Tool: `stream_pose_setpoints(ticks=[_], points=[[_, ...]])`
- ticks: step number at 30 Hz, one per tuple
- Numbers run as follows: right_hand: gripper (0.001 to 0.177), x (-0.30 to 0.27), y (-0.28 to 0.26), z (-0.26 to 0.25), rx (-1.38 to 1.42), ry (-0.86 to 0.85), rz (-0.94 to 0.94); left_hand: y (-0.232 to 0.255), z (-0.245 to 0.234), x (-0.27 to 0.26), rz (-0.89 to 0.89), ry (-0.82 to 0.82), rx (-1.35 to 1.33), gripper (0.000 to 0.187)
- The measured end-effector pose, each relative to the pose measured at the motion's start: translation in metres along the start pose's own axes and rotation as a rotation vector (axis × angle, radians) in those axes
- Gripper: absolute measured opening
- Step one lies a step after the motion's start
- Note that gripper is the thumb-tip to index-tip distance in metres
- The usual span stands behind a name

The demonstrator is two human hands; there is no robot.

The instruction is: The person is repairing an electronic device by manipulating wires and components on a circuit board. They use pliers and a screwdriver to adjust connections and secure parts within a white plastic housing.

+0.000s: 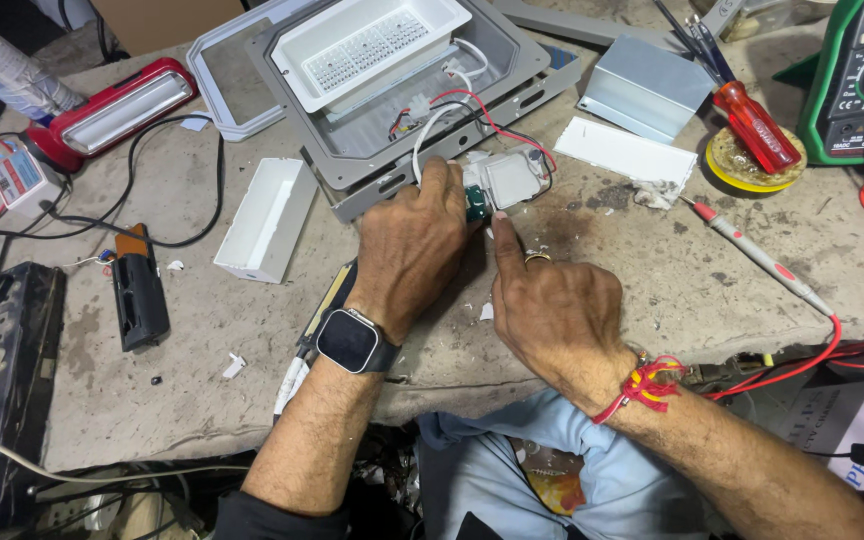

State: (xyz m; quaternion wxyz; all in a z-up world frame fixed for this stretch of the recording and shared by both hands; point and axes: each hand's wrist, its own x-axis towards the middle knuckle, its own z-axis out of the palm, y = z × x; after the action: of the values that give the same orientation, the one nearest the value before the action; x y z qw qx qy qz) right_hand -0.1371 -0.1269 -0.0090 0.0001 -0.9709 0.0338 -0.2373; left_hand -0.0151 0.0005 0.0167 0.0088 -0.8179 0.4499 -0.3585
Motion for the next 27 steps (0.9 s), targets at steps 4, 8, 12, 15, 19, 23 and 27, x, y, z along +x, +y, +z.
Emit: stream_pose_setpoints(ticks=[4, 8, 12, 15, 19, 23, 27], points=[[0.055, 0.004, -0.003, 0.001, 0.015, -0.01, -0.006, 0.001, 0.006, -0.003, 0.002, 0.021, 0.042, 0.036], [0.053, 0.003, -0.003, -0.004, 0.065, -0.005, -0.004, 0.002, 0.007, -0.003, -0.008, -0.006, 0.069, 0.037], [0.052, 0.002, -0.005, -0.009, 0.03, 0.022, -0.015, 0.003, 0.006, -0.002, -0.012, 0.01, 0.054, 0.038], [0.051, 0.002, -0.007, -0.008, 0.107, 0.045, 0.015, 0.003, 0.007, -0.004, -0.022, -0.002, 0.063, 0.037], [0.052, 0.002, -0.007, -0.004, 0.011, 0.046, -0.011, 0.004, 0.009, -0.003, -0.018, 0.009, 0.058, 0.036], [0.055, 0.001, -0.01, 0.001, -0.074, 0.059, -0.025, 0.002, 0.008, -0.002, -0.002, 0.004, 0.061, 0.036], [0.06, 0.0, -0.011, 0.003, -0.085, 0.022, -0.029, -0.002, 0.005, -0.001, 0.024, 0.002, 0.004, 0.032]])
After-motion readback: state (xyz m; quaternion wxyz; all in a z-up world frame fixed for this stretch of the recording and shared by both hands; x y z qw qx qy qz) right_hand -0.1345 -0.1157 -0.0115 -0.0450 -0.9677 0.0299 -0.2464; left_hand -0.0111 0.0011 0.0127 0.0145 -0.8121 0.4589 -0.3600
